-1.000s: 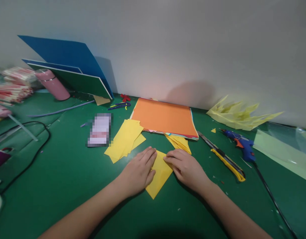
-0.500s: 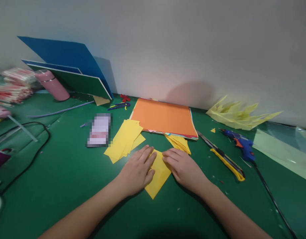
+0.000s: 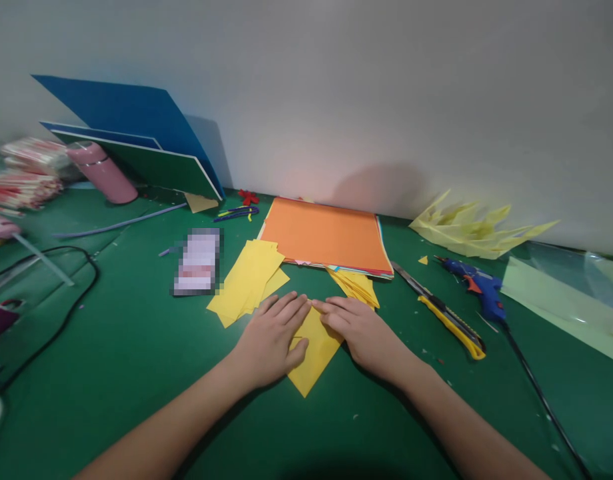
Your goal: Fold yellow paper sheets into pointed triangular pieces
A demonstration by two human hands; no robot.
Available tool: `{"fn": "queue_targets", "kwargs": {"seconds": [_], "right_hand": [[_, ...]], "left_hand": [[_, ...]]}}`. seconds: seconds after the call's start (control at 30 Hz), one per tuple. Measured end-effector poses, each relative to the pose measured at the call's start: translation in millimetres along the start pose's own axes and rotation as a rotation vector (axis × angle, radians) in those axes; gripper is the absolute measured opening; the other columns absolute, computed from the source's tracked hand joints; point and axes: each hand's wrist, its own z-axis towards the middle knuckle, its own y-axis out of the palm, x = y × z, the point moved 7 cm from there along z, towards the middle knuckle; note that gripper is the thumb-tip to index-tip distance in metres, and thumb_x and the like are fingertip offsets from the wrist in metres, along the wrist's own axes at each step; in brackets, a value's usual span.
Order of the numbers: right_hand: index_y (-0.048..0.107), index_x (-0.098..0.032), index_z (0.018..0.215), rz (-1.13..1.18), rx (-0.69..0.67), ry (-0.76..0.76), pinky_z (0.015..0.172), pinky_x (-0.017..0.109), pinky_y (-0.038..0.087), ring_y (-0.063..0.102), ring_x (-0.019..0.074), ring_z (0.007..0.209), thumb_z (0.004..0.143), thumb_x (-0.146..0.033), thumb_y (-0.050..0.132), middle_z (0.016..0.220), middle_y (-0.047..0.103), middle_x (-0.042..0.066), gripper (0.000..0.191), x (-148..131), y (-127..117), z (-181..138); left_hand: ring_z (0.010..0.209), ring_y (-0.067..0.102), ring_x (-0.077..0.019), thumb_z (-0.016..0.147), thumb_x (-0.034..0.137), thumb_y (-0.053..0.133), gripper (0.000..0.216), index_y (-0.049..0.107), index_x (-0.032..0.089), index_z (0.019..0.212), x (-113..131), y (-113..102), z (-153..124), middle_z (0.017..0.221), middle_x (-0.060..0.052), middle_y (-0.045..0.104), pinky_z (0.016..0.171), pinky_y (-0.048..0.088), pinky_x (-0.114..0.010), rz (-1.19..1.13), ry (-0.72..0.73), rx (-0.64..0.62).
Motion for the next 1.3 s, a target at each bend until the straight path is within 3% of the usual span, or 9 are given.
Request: {"fn": "queue_targets", "kwargs": {"seconds": [0.27,0.43,0.57,0.73,0.87,1.03,1.17,1.3], "right_hand": [[0.063,-0.019,0.083,0.008,0.116,0.009,0.080,0.037,0.049,0.058,0.0221,0.089,0.076,0.002,0.038,0.102,0.071,0.006,0.033,5,-20,-8],[0.062,-0.020,0.073,-0.022,0.233,0.053,0.073,0.035,0.048,0.058,0.0211,0.078,0.076,0.002,0.037,0.076,0.070,0.005,0.034,10,-31,-15],[0.063,-0.020,0.092,0.012,0.324,0.188,0.075,0.037,0.049,0.060,0.0221,0.082,0.079,-0.003,0.038,0.087,0.070,0.007,0.033,16,-30,-14],[0.054,-0.020,0.116,0.089,0.271,0.244,0.077,0.040,0.051,0.063,0.0241,0.088,0.091,-0.020,0.041,0.099,0.068,0.010,0.028,11,-17,-4],[0.051,-0.019,0.118,0.180,0.272,0.289,0.071,0.037,0.053,0.062,0.0232,0.083,0.089,-0.023,0.046,0.092,0.066,0.009,0.030,9,-10,-2],[0.049,-0.020,0.117,0.344,0.304,0.365,0.063,0.031,0.053,0.060,0.0190,0.071,0.085,-0.015,0.046,0.082,0.062,0.004,0.033,13,-6,-3],[0.049,-0.021,0.119,0.399,0.287,0.336,0.067,0.031,0.053,0.061,0.0179,0.072,0.085,-0.013,0.046,0.087,0.065,0.005,0.035,12,-3,-3],[0.053,-0.021,0.114,0.402,0.260,0.287,0.072,0.033,0.051,0.061,0.0191,0.080,0.088,-0.020,0.050,0.093,0.067,0.006,0.026,9,-5,-3]], "left_hand": [[0.128,0.042,-0.0271,0.087,0.029,0.043,0.045,0.050,0.019,0.130,2,-4,0,0.136,-0.009,0.052,0.106,0.032,-0.048,0.012,0.018,0.004],[0.126,0.043,-0.0278,0.088,0.027,0.044,0.041,0.053,0.025,0.127,4,-7,0,0.134,-0.009,0.052,0.103,0.035,-0.049,0.047,0.040,0.022],[0.126,0.043,-0.0269,0.088,0.028,0.044,0.040,0.052,0.027,0.127,4,-7,0,0.132,-0.008,0.053,0.103,0.035,-0.048,0.057,0.047,0.037],[0.129,0.040,-0.0271,0.088,0.027,0.045,0.041,0.052,0.027,0.128,4,-6,-1,0.133,-0.009,0.051,0.104,0.034,-0.048,0.058,0.053,0.043],[0.134,0.031,-0.0301,0.086,0.027,0.047,0.040,0.052,0.028,0.126,4,-8,-2,0.140,-0.009,0.043,0.105,0.032,-0.051,0.053,0.035,0.066],[0.130,0.038,-0.0291,0.085,0.026,0.045,0.042,0.050,0.020,0.126,4,-9,-1,0.131,-0.010,0.052,0.107,0.032,-0.050,0.024,0.021,0.058],[0.129,0.039,-0.0294,0.083,0.026,0.046,0.045,0.047,0.011,0.125,1,-9,-1,0.133,-0.014,0.051,0.108,0.031,-0.050,0.008,-0.012,0.079],[0.129,0.039,-0.0291,0.084,0.027,0.046,0.044,0.048,0.014,0.126,2,-8,0,0.133,-0.011,0.052,0.108,0.031,-0.050,-0.007,-0.003,0.056]]}}
